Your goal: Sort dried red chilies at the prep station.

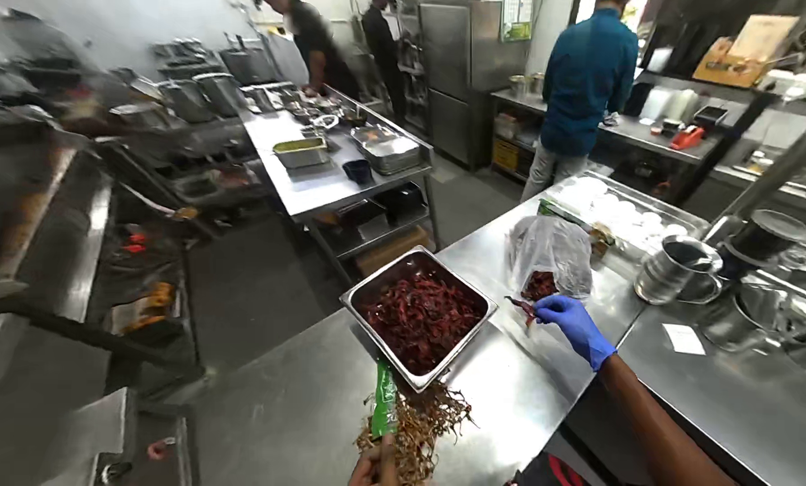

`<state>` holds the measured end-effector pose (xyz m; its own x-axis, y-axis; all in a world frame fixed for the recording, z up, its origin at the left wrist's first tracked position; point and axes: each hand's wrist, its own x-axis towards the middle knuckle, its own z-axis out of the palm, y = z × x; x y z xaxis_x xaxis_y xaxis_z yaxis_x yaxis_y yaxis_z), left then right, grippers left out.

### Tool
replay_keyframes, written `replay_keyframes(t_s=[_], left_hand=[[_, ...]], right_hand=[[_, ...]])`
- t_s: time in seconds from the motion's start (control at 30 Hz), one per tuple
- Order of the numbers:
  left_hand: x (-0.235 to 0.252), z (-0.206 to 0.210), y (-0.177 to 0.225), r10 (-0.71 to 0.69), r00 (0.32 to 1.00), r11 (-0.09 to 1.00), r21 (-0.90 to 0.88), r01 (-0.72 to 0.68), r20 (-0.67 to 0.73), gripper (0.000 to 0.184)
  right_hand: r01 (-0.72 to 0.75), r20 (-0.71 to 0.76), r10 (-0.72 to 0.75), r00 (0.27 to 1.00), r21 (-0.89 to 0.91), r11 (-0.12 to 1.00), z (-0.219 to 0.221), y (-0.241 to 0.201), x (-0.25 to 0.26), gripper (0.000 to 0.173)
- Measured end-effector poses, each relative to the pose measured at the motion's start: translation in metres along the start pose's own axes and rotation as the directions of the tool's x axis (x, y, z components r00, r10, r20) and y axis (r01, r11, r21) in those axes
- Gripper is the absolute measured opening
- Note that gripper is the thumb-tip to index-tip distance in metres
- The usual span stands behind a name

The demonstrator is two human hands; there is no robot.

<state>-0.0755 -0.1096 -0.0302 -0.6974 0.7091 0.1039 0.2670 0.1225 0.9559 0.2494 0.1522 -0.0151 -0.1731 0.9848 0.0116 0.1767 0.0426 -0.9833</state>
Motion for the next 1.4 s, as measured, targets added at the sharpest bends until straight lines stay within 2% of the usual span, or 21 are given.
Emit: replay_keyframes(t_s=[0.07, 0.13, 0.23, 0.3, 0.37, 0.43, 0.5, 0.6, 0.7, 0.77, 0.83, 0.97, 1.07, 1.13, 1.23, 1.33, 1.4], left_hand=[[-0.002, 0.015, 0.005, 0.104, 0.99, 0.993, -0.074, -0.097, 0.096, 0.022], [-0.002, 0.032, 0.01, 0.28, 0.94, 0.955, -0.154, -0.253, 0.193, 0.011], [0.003, 0.064, 0.019, 0.553, 0.78, 0.829, -0.099, -0.551, 0.294, 0.037], [0.004, 0.085, 0.031, 0.626, 0.686, 0.748, -0.036, -0.663, 0.37, 0.045], [0.004, 0.1, 0.039, 0.633, 0.654, 0.721, -0.007, -0.693, 0.415, 0.042], [0.003, 0.108, 0.045, 0.607, 0.703, 0.767, -0.043, -0.64, 0.371, 0.03], [0.005, 0.108, 0.052, 0.544, 0.768, 0.833, -0.105, -0.543, 0.338, 0.023], [0.011, 0.101, 0.057, 0.482, 0.807, 0.876, -0.186, -0.445, 0.341, 0.021], [0.013, 0.098, 0.056, 0.446, 0.832, 0.895, -0.176, -0.409, 0.33, 0.019], [0.012, 0.096, 0.056, 0.429, 0.839, 0.903, -0.132, -0.409, 0.334, 0.018], [0.012, 0.096, 0.057, 0.426, 0.84, 0.902, -0.082, -0.425, 0.336, 0.018], [0.011, 0.096, 0.054, 0.439, 0.832, 0.873, 0.059, -0.485, 0.341, 0.023], [0.01, 0.095, 0.056, 0.521, 0.791, 0.791, 0.165, -0.589, 0.322, 0.027], [0.01, 0.094, 0.058, 0.536, 0.796, 0.794, 0.152, -0.588, 0.283, 0.026], [0.013, 0.094, 0.057, 0.545, 0.807, 0.808, 0.113, -0.578, 0.227, 0.022], [0.008, 0.097, 0.051, 0.557, 0.792, 0.787, 0.145, -0.599, 0.251, 0.024], [0.006, 0.101, 0.049, 0.563, 0.782, 0.77, 0.175, -0.614, 0.268, 0.024]], right_hand=[[-0.045, 0.124, 0.028, 0.992, 0.133, 0.99, 0.0, -0.018, -0.01, 0.011], [-0.079, 0.248, 0.035, 0.968, 0.171, 0.982, 0.006, -0.031, -0.023, 0.012], [-0.115, 0.399, 0.038, 0.916, 0.17, 0.979, 0.023, -0.038, -0.038, 0.012], [-0.154, 0.491, 0.054, 0.87, 0.167, 0.974, 0.038, -0.043, -0.047, 0.013], [-0.187, 0.567, 0.056, 0.822, 0.176, 0.966, 0.051, -0.049, -0.056, 0.014], [-0.198, 0.587, 0.042, 0.808, 0.205, 0.959, 0.06, -0.054, -0.063, 0.016], [-0.179, 0.566, 0.019, 0.824, 0.228, 0.957, 0.065, -0.057, -0.066, 0.03], [-0.13, 0.544, -0.012, 0.839, 0.222, 0.966, 0.065, -0.055, -0.068, 0.048], [-0.062, 0.489, 0.003, 0.872, 0.106, 0.992, 0.072, -0.056, -0.072, 0.037], [-0.023, 0.449, 0.037, 0.893, -0.037, 0.999, 0.081, -0.06, -0.074, 0.029], [0.013, 0.415, 0.043, 0.909, -0.131, 0.991, 0.092, -0.059, -0.076, 0.037], [0.046, 0.345, 0.008, 0.939, -0.148, 0.988, 0.108, -0.054, -0.08, 0.045], [0.089, 0.252, -0.02, 0.967, -0.266, 0.96, 0.117, -0.053, -0.084, 0.046], [0.067, 0.229, -0.027, 0.973, -0.165, 0.984, 0.12, -0.051, -0.085, 0.045], [-0.11, 0.363, 0.064, 0.93, 0.107, 0.988, 0.119, -0.053, -0.084, 0.046], [-0.316, 0.472, 0.164, 0.866, 0.264, 0.911, 0.12, -0.051, -0.092, 0.055], [-0.42, 0.466, 0.231, 0.854, 0.355, 0.835, 0.125, -0.046, -0.094, 0.048]])
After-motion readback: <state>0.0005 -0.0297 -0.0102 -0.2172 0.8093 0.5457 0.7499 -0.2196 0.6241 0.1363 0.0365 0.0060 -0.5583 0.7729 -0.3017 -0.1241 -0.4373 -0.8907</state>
